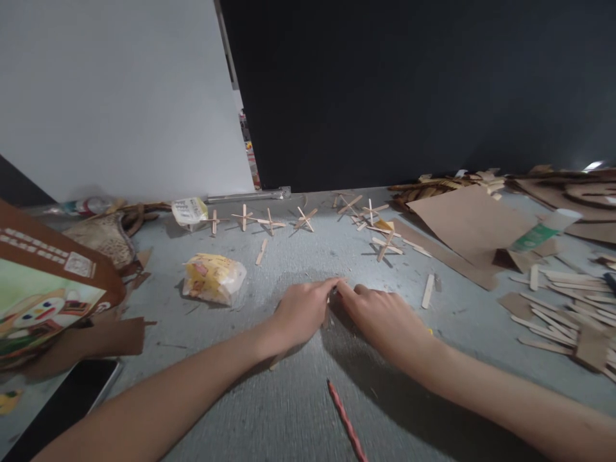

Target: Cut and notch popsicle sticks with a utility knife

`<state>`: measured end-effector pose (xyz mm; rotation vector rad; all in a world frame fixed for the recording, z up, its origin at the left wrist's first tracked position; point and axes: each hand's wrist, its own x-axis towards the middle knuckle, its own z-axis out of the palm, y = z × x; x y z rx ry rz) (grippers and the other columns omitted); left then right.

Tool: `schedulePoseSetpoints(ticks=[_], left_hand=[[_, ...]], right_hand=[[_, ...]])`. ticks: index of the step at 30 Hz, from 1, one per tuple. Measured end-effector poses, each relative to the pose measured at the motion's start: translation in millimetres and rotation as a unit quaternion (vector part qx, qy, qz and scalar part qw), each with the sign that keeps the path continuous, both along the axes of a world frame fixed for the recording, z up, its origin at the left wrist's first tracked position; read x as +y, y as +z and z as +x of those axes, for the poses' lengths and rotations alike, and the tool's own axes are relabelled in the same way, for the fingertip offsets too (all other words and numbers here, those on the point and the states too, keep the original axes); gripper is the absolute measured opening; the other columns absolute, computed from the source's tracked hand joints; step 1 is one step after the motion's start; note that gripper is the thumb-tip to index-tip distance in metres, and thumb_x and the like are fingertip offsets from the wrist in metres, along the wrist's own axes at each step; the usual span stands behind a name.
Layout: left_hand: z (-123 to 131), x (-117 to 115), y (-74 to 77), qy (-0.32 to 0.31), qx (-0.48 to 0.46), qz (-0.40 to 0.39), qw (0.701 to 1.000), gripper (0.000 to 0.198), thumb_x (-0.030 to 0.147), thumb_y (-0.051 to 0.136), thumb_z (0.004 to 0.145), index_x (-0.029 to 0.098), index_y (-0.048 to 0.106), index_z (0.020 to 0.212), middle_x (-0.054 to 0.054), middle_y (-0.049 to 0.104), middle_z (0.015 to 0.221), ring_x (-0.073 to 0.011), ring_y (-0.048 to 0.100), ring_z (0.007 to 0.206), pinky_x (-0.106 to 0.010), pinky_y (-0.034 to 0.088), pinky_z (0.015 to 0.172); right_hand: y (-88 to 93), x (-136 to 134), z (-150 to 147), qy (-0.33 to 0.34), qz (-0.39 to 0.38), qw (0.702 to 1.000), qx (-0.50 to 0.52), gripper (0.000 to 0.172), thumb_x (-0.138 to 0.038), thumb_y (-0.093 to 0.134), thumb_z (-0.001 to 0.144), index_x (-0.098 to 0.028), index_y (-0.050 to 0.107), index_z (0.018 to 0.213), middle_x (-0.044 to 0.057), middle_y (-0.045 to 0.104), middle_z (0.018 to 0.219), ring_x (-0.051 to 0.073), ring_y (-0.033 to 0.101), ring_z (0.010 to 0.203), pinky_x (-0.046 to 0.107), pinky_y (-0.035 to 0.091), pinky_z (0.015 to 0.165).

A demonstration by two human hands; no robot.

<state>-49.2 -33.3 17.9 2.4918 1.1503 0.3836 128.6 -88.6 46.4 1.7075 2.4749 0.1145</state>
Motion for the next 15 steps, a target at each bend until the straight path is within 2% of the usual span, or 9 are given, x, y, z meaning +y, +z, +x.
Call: schedulePoseSetpoints(ticks=[3, 5, 8, 9, 11, 13, 15], left_hand=[[-0.7, 0.3, 0.8, 0.016, -0.027, -0.02, 0.999, 0.051, 0.014, 0.044, 0.1, 0.025, 0.063, 0.146, -0.009, 0.081, 0.107, -0.0273, 0.077, 0.098, -0.038, 0.056, 0.089], [-1.2, 2.1, 0.1, 0.036, -0.055, -0.045, 0.997, 0.048, 0.017, 0.043, 0.101, 0.024, 0.065, 0.143, -0.009, 0.081, 0.1, -0.0271, 0.075, 0.094, -0.037, 0.054, 0.086], [-1.8, 7.4, -3.5, 0.097, -0.13, -0.085, 0.983, 0.046, 0.027, 0.04, 0.105, 0.021, 0.06, 0.146, -0.008, 0.077, 0.092, -0.0262, 0.071, 0.09, -0.035, 0.051, 0.079], [-2.0, 9.7, -5.1, 0.114, -0.167, -0.099, 0.974, 0.047, 0.031, 0.038, 0.107, 0.02, 0.058, 0.148, -0.007, 0.075, 0.089, -0.025, 0.069, 0.086, -0.034, 0.05, 0.077], [-2.5, 14.1, -7.8, 0.125, -0.245, -0.131, 0.952, 0.049, 0.039, 0.035, 0.109, 0.018, 0.057, 0.147, -0.003, 0.067, 0.08, -0.0212, 0.062, 0.074, -0.031, 0.045, 0.07], [-3.2, 17.5, -8.9, 0.104, -0.308, -0.167, 0.931, 0.051, 0.048, 0.035, 0.109, 0.016, 0.06, 0.139, 0.002, 0.056, 0.071, -0.0174, 0.052, 0.065, -0.029, 0.04, 0.065], [-3.9, 19.0, -8.3, 0.075, -0.347, -0.192, 0.915, 0.052, 0.056, 0.039, 0.107, 0.015, 0.062, 0.129, 0.004, 0.048, 0.068, -0.0152, 0.045, 0.061, -0.028, 0.036, 0.062]], right_hand=[[0.5, 0.0, 2.5, 0.004, 0.011, 1.0, 0.006, 0.041, 0.004, 0.049, 0.093, -0.018, 0.052, 0.127, 0.009, 0.072, 0.089, 0.026, 0.076, 0.075, 0.033, 0.023, 0.053], [0.2, 0.4, 5.9, 0.0, 0.044, 0.999, 0.022, 0.033, 0.0, 0.049, 0.096, -0.02, 0.055, 0.122, 0.009, 0.071, 0.087, 0.024, 0.072, 0.069, 0.033, 0.018, 0.053], [-0.6, 3.8, 10.9, -0.025, 0.088, 0.991, 0.093, 0.014, -0.016, 0.046, 0.105, -0.022, 0.057, 0.111, 0.007, 0.07, 0.083, 0.019, 0.063, 0.057, 0.033, 0.015, 0.052], [-1.0, 6.3, 12.2, -0.033, 0.089, 0.986, 0.14, 0.012, -0.023, 0.044, 0.108, -0.022, 0.056, 0.108, 0.006, 0.069, 0.081, 0.018, 0.059, 0.053, 0.032, 0.015, 0.052], [-2.2, 13.4, 13.8, -0.046, 0.071, 0.958, 0.273, 0.02, -0.035, 0.04, 0.111, -0.022, 0.055, 0.106, 0.003, 0.067, 0.075, 0.016, 0.054, 0.05, 0.03, 0.02, 0.052], [-3.9, 22.0, 14.9, -0.049, 0.024, 0.906, 0.419, 0.027, -0.044, 0.037, 0.111, -0.023, 0.053, 0.104, -0.001, 0.061, 0.068, 0.015, 0.051, 0.052, 0.027, 0.027, 0.052], [-6.0, 29.5, 15.9, -0.046, -0.055, 0.853, 0.517, 0.034, -0.053, 0.039, 0.109, -0.023, 0.053, 0.103, -0.006, 0.052, 0.061, 0.014, 0.046, 0.05, 0.025, 0.029, 0.051]])
